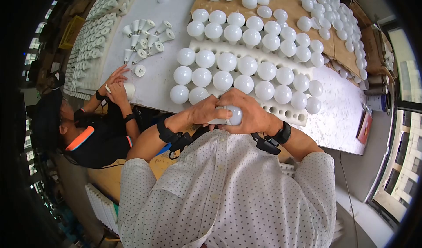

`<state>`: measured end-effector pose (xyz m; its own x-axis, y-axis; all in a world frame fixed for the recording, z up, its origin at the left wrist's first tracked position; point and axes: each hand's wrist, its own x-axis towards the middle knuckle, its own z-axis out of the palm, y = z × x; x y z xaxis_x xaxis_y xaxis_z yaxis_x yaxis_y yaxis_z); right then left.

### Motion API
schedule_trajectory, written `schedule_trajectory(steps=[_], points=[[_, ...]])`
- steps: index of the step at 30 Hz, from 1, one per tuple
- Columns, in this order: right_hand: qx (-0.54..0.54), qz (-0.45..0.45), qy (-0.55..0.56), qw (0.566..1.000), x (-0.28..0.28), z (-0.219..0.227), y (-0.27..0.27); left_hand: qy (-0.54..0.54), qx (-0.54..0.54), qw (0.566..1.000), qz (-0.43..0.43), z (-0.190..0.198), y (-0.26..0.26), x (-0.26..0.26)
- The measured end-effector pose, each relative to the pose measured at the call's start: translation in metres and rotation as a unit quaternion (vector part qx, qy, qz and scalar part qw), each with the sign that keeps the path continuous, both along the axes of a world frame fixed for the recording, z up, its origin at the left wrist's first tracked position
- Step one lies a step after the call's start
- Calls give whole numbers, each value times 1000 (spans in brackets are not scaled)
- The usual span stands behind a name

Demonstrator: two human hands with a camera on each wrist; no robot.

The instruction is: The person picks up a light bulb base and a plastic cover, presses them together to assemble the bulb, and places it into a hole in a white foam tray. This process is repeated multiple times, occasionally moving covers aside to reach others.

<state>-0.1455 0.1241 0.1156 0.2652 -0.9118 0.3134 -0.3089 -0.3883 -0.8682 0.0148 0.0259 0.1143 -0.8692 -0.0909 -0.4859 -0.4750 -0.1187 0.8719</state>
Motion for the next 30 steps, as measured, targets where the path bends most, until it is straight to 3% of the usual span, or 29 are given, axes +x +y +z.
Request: schedule_trajectory(steps=[4, 6, 13, 19, 26, 30], points=[[41, -27, -18, 999, -8, -7, -4, 22, 7, 999, 47, -3, 1, -7], [41, -59, -37, 997, -10, -10, -6, 138, -257, 953, 85, -6, 2, -11], [28, -87, -46, 995, -1, -3, -1, 35, -164, 985, 28, 14, -2, -8], [-27, -92, -11, 995, 3, 2, 1, 82, -207, 972, 75, 6, 5, -6], [-57, -80, -1, 995, 4, 6, 7, 58, -226, 971, 58, 20, 14, -6], [-62, -76, 5, 995, 1, 8, 0, 124, -267, 952, 79, 17, 13, -9]])
